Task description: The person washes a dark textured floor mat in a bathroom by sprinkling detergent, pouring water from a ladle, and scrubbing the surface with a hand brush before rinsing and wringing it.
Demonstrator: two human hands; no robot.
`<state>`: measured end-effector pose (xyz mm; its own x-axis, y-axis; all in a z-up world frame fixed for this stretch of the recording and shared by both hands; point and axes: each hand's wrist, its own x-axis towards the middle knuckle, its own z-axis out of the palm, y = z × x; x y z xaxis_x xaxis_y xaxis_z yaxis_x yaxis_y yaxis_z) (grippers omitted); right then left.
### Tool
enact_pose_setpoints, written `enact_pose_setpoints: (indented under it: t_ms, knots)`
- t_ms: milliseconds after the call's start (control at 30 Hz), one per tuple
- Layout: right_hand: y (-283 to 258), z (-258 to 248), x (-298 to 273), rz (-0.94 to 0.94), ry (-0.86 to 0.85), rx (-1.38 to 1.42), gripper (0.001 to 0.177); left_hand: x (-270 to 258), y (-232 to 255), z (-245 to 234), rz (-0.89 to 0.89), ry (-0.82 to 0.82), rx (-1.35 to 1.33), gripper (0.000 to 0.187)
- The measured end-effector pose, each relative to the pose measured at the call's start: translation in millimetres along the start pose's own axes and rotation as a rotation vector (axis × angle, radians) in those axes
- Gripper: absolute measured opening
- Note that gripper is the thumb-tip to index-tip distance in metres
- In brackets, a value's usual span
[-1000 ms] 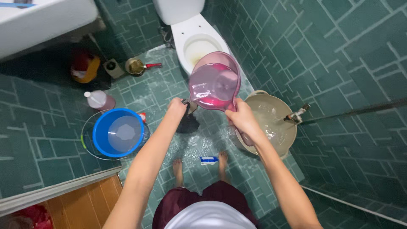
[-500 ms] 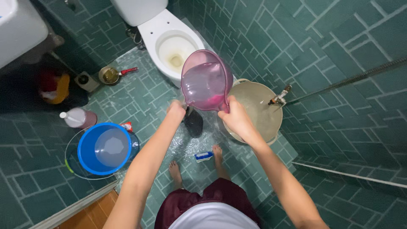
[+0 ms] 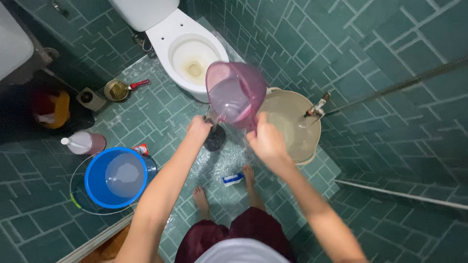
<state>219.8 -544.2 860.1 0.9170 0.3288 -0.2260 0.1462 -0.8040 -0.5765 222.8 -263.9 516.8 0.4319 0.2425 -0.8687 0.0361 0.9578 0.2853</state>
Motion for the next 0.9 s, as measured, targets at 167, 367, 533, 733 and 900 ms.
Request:
enact_pose_setpoints:
  t_ms: [167,367,533,733,900]
  knots:
    - [11.6,37.7,-7.5,-0.244,0.210,-0.138,0.034,-1.2,6.5,-4.8,0.010,-0.006,-0.043,0.026]
    - [34.3,71.6,4.5,-0.394,0.400,0.006,0.040,18.4,12.2,-40.8,0.014,-0.001,-0.033,0.029]
    - [120.3,148.3,46.1,0.179,-0.016,0.102,0.042,23.7,17.2,-71.6,0.009,0.045,0.048,0.031]
    - [308.7,255.2,52.6,0.760,-0.135,0.299,0.046,46.3,24.8,-73.4,-0.046,0.189,0.158,0.035]
    - [418.4,294.6,99.0,0.764,-0.153,-0.089,0.048,88.3,23.0,-91.0,-0.154,0.145,0.110,0.054]
